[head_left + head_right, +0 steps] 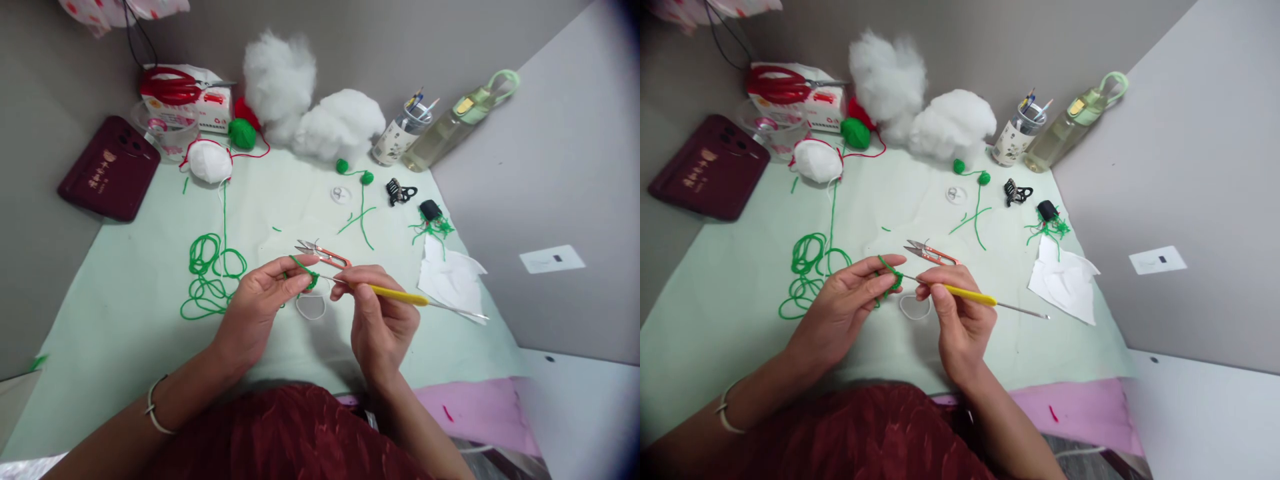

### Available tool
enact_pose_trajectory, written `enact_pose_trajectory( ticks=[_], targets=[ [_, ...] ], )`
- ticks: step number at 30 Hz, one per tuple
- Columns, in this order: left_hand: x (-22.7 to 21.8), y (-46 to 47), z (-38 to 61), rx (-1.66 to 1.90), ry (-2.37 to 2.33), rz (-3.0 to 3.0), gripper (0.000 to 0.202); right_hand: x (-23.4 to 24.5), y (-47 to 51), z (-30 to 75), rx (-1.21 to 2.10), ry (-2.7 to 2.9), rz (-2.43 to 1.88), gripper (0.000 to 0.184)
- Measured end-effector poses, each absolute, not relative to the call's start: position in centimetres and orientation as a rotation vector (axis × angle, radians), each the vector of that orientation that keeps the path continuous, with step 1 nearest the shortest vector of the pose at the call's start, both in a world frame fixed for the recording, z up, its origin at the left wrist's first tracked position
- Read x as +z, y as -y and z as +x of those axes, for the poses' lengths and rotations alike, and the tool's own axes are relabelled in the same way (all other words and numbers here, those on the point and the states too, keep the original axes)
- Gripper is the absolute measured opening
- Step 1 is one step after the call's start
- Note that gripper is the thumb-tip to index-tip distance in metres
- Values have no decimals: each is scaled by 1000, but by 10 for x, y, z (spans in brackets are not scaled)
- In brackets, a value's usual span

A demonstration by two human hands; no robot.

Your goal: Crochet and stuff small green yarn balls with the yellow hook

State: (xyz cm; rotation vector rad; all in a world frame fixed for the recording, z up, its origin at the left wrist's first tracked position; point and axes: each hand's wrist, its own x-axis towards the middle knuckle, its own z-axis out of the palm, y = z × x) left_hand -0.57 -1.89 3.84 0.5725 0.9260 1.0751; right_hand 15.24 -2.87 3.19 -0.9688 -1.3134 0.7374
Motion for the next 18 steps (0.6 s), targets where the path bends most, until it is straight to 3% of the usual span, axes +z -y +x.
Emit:
enact_pose_trajectory(
  ticks=[9, 18],
  targets=[
    [33, 18, -6, 1085, -869, 549, 9, 30, 38, 152, 357, 1589, -976, 34],
    [33, 19, -6, 1062, -841, 566, 6, 34, 37, 150, 490, 1483, -963, 28]
  ],
)
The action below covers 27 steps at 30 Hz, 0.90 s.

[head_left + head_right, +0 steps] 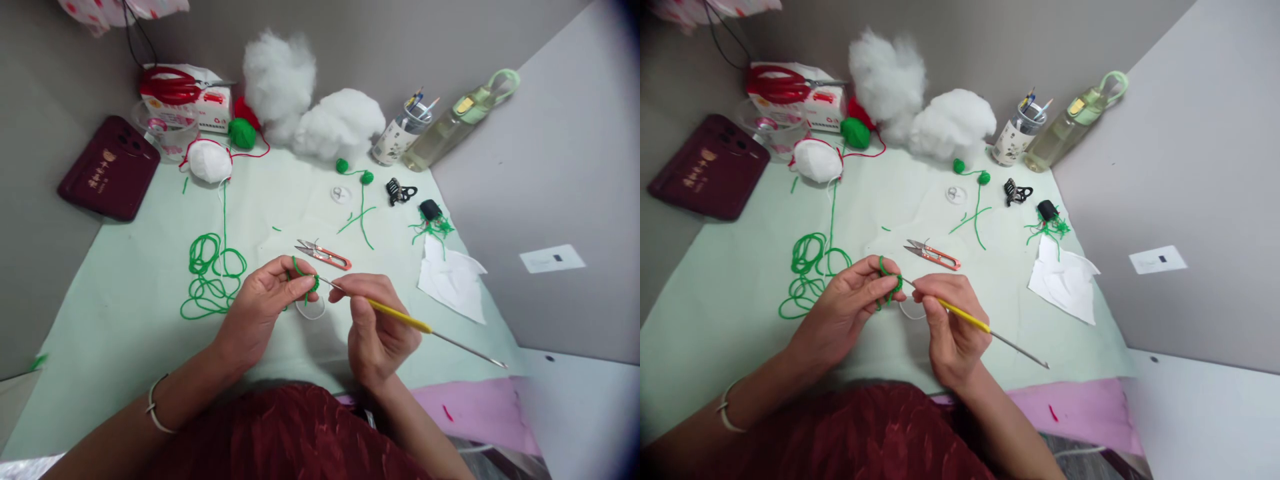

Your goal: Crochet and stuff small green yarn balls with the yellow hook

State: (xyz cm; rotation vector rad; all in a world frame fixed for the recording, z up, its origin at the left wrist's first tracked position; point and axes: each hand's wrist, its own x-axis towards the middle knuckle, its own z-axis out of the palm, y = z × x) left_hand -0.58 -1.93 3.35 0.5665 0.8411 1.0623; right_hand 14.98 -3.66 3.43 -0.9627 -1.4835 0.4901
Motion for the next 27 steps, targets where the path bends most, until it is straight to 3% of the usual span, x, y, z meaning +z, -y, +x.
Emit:
enact_pose_trajectory(
  ticks=[8, 14, 19, 22, 27],
  targets=[
    [34, 19, -4, 1037, -760, 547, 11, 32, 33, 151, 567, 1539, -942, 27],
    [38, 19, -7, 974, -775, 553, 46, 26, 26, 152, 935, 1286, -877, 18],
    [39, 18, -9, 975, -788, 583, 43, 28, 22, 159, 1166, 1168, -827, 17],
    [37, 19, -9, 1025, -817, 606, 39, 35, 24, 164, 1017, 1322, -893, 21],
    [34, 21, -8, 1054, -824, 610, 48, 33, 33, 168, 336, 1953, -974, 29]
  ],
)
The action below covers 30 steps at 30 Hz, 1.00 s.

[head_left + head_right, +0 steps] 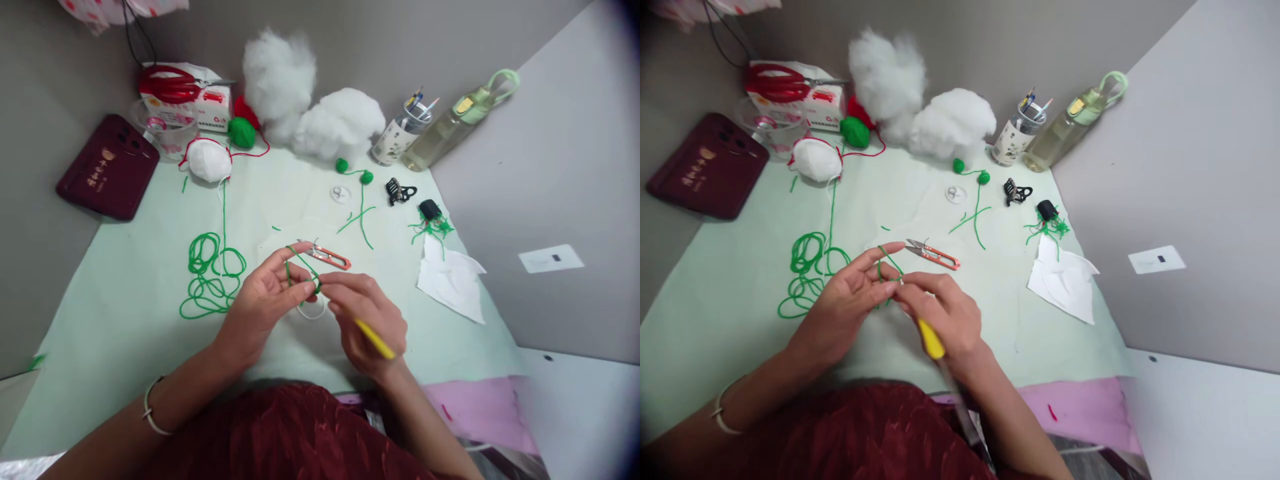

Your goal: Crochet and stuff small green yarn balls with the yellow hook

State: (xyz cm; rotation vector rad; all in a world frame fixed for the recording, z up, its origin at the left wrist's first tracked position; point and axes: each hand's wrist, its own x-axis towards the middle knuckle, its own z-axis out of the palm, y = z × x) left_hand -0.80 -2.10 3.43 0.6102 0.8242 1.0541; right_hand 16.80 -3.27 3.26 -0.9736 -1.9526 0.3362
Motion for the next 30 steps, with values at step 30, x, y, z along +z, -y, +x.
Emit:
enact_pose_trajectory(
  ticks=[30],
  targets=[
    [33, 19, -6, 945, -648, 385, 30, 32, 30, 157, 452, 1662, -949, 33]
  ],
)
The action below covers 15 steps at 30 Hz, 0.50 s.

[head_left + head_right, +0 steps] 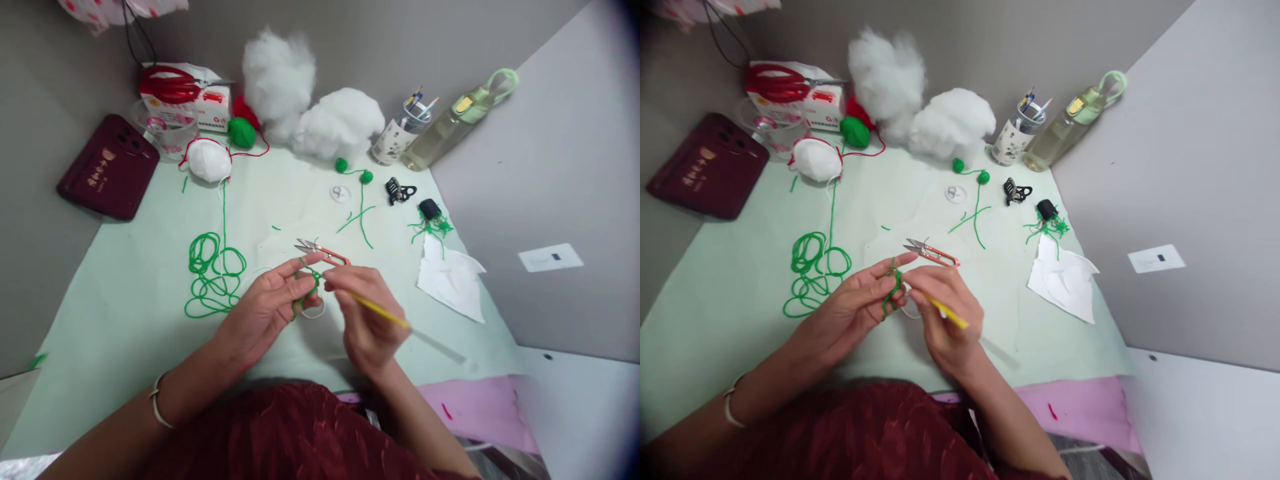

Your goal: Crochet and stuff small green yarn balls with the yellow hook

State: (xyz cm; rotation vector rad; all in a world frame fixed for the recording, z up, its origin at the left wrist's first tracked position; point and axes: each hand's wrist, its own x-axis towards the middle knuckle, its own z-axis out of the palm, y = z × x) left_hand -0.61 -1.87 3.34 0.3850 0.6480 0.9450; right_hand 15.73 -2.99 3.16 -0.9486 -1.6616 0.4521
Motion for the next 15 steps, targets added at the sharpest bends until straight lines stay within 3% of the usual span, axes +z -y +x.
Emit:
enact_pose_trajectory(
  ticks=[6, 15],
  targets=[
    [36, 17, -7, 1017, -758, 446, 29, 35, 23, 156, 930, 1300, -949, 17],
    [36, 22, -5, 1060, -826, 581, 35, 27, 21, 157, 980, 1326, -961, 16]
  ],
)
